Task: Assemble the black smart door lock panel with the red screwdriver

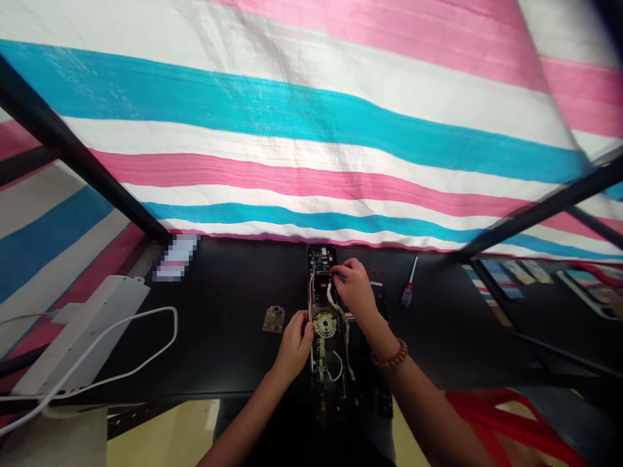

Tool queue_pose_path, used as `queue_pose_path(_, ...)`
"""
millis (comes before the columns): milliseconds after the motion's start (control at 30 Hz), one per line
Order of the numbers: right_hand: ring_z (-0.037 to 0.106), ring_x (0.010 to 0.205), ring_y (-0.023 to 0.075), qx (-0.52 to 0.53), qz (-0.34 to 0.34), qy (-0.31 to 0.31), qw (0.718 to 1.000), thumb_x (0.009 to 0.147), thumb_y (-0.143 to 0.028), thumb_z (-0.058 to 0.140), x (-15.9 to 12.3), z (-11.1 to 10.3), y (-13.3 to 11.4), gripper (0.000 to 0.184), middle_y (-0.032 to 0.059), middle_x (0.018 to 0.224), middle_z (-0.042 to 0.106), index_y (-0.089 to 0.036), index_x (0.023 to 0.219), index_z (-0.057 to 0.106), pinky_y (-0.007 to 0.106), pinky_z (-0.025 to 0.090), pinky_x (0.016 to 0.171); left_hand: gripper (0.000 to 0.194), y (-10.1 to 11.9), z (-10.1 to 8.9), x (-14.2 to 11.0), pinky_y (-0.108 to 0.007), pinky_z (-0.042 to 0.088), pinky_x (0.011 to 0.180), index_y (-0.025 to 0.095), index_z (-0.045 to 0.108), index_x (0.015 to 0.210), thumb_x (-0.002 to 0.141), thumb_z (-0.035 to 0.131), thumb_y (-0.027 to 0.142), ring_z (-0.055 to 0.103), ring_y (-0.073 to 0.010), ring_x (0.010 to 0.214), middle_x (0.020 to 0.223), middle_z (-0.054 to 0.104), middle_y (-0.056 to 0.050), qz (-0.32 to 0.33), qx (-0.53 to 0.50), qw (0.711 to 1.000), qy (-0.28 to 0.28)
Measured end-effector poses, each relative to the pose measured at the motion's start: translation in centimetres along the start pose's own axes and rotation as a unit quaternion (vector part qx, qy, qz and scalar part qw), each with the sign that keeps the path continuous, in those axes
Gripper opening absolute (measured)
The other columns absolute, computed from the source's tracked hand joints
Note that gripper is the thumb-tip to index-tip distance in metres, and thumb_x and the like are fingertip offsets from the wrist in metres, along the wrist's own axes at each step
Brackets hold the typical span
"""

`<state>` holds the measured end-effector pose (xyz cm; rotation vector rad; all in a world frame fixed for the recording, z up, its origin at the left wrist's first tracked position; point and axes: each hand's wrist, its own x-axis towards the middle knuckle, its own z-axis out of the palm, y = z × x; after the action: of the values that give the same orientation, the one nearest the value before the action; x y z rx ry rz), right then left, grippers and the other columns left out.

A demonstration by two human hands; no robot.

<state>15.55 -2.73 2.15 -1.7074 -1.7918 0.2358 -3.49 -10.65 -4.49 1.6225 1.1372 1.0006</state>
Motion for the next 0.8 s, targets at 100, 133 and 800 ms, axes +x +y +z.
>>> queue_pose_path(100, 0.055, 0.091, 0.0226, 0.014, 0.014, 0.017, 1.000, 0.086, -0.016, 0.057, -0.5, 0.4, -0.2, 0.020, 0.0072, 0.092, 0.056, -0.021, 0.090, 0.076, 0.037, 0.049, 0.086, 0.029, 0.0, -0.1, 0.1, -0.033, 0.047, 0.083, 0.017, 0.061, 0.102, 0.099, 0.039, 0.036, 0.061, -0.0228, 0.091, 0.099, 0.066, -0.009, -0.004, 0.000, 1.000, 0.000)
queue_pose_path(133, 0.056, 0.091, 0.0225, 0.017, 0.015, 0.021, 1.000, 0.087, -0.016, 0.056, -0.6, 0.5, -0.4, 0.020, 0.0072, 0.092, 0.056, -0.021, 0.089, 0.075, 0.037, 0.049, 0.086, 0.029, 0.0, -0.1, 0.1, -0.033, 0.047, 0.082, 0.017, 0.062, 0.102, 0.099, 0.039, 0.036, 0.062, -0.0228, 0.091, 0.098, 0.067, -0.009, -0.006, 0.001, 1.000, 0.001)
queue_pose_path(800, 0.064, 0.078, 0.0184, -0.008, 0.086, -0.086, 0.992, 0.085, -0.024, 0.063, -3.9, -2.6, 8.6, 0.013, 0.0057, 0.085, 0.068, -0.018, 0.090, 0.073, 0.030, 0.048, 0.076, 0.032, 0.1, -0.4, 0.6, -0.031, 0.047, 0.079, 0.017, 0.064, 0.096, 0.098, 0.041, 0.039, 0.063, -0.0218, 0.084, 0.090, 0.069, -0.007, -0.055, 0.018, 0.997, 0.049)
